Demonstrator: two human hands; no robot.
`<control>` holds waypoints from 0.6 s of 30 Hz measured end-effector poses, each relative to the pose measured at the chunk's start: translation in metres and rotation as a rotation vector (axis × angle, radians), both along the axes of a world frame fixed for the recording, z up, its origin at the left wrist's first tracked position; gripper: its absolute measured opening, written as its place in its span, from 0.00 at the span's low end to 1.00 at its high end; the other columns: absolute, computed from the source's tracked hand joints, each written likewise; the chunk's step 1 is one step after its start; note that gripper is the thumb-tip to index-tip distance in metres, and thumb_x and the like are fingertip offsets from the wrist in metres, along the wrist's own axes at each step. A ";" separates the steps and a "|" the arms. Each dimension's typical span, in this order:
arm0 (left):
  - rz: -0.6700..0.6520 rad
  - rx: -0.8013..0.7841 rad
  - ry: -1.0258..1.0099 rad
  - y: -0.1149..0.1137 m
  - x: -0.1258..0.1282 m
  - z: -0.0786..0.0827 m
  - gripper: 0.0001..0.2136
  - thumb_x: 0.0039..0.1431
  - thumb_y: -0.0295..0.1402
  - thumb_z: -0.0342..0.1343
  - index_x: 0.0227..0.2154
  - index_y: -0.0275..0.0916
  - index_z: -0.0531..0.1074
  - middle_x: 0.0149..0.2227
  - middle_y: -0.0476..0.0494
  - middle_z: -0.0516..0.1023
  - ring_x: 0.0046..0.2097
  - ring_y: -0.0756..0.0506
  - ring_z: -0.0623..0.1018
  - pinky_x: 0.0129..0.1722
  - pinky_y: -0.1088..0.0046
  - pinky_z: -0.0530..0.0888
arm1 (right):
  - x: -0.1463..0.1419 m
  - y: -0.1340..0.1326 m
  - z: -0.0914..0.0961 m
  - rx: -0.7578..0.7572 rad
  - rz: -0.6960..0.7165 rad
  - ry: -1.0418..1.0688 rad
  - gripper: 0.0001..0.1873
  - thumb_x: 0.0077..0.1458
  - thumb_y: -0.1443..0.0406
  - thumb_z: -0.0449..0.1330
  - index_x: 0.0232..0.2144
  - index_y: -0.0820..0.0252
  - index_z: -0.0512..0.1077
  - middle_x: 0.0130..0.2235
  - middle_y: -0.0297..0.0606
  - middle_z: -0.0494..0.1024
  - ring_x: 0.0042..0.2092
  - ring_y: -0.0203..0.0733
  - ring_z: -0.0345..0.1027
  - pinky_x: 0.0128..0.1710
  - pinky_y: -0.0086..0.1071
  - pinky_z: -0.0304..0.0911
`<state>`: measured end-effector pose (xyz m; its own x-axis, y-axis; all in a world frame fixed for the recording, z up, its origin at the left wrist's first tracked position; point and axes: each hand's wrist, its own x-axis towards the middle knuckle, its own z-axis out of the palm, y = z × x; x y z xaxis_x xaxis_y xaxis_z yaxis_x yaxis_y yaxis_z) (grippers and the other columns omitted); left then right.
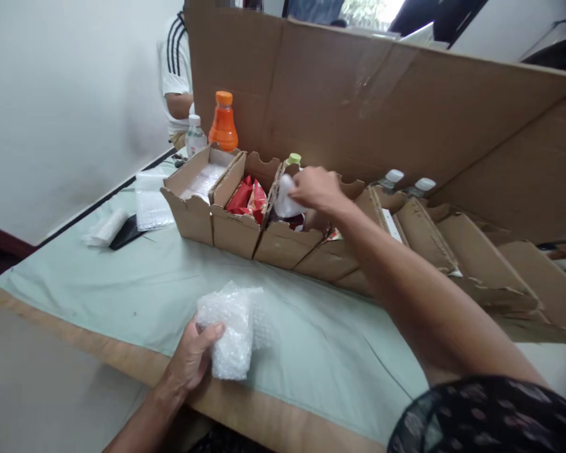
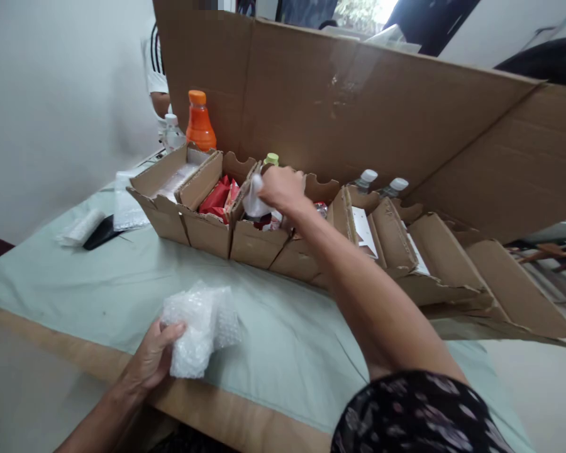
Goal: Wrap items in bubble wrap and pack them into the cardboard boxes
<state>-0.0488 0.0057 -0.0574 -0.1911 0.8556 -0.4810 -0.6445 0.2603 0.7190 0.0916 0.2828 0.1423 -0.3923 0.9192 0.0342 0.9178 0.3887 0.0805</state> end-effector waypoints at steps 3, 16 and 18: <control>0.087 0.045 0.007 0.002 -0.010 0.010 0.35 0.34 0.44 0.78 0.48 0.34 0.77 0.33 0.43 0.83 0.29 0.45 0.78 0.29 0.71 0.73 | 0.029 -0.056 0.030 0.231 -0.003 0.217 0.15 0.64 0.63 0.53 0.40 0.64 0.78 0.40 0.49 0.81 0.39 0.47 0.72 0.40 0.39 0.64; 0.450 0.110 0.206 -0.039 -0.089 0.031 0.34 0.32 0.38 0.79 0.46 0.35 0.76 0.35 0.47 0.83 0.35 0.46 0.81 0.38 0.71 0.77 | 0.003 -0.175 -0.072 -0.843 0.424 1.127 0.17 0.58 0.51 0.64 0.33 0.59 0.73 0.31 0.34 0.75 0.32 0.37 0.67 0.32 0.30 0.63; 0.545 0.113 0.263 -0.046 -0.117 0.029 0.33 0.32 0.38 0.78 0.46 0.36 0.76 0.36 0.48 0.83 0.37 0.45 0.81 0.41 0.72 0.77 | -0.020 -0.163 -0.072 -0.855 0.479 1.096 0.16 0.58 0.52 0.64 0.35 0.58 0.73 0.33 0.34 0.76 0.34 0.38 0.69 0.35 0.31 0.64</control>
